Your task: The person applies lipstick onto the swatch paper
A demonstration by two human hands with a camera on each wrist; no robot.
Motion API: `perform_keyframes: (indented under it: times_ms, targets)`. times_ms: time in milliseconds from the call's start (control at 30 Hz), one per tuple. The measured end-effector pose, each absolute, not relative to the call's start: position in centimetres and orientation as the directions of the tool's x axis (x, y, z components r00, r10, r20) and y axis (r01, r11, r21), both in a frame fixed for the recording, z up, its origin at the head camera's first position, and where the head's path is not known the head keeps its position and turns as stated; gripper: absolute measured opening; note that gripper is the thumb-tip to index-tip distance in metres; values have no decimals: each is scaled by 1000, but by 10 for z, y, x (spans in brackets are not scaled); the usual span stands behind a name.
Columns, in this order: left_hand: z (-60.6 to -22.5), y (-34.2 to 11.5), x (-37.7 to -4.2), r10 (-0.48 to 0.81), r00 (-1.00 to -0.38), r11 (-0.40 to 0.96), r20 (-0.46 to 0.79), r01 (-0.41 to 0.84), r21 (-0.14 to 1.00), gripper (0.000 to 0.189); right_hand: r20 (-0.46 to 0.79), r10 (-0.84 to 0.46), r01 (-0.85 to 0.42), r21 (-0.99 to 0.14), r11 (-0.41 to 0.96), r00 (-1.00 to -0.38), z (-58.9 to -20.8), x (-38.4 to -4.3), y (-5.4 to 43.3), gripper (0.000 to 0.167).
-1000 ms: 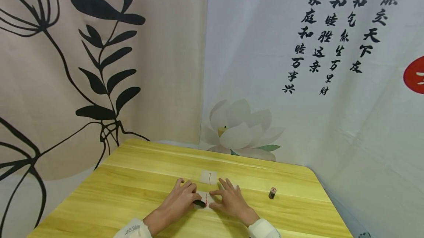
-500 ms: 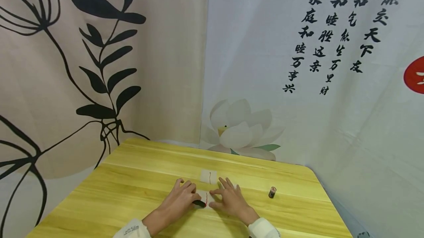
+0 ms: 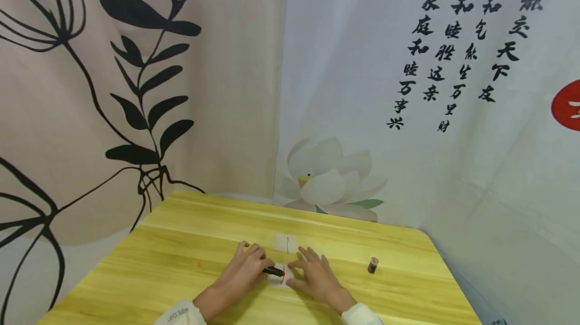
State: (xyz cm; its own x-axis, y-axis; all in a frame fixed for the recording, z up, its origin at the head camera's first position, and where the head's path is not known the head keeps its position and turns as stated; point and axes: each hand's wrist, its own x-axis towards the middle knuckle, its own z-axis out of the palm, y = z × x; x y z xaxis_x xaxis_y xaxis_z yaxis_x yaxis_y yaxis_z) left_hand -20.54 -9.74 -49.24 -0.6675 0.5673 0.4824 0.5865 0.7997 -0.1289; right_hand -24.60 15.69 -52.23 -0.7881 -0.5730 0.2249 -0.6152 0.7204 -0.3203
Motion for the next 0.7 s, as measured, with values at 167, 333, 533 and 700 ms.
perform_keyframes:
  times_ms: [167, 333, 533, 700]
  targets:
    - [-491, -97, -210, 509, -667, 826, 544, 556, -91, 26, 300, -584, -655, -291, 697, -754, -521, -247, 158, 45]
    - [-489, -95, -213, 462, -672, 838, 579, 545, -37, 24, 422, -531, -671, -337, 661, -735, -514, -249, 156, 40]
    - [-486, -89, -214, 395, -698, 837, 597, 542, 80, 24, 436, -378, -577, -607, 546, -817, -500, -249, 150, 37]
    - [-480, -77, -215, 328, -744, 827, 583, 524, 202, 26, 413, -307, -513, -731, 449, -857, -490, -248, 143, 38]
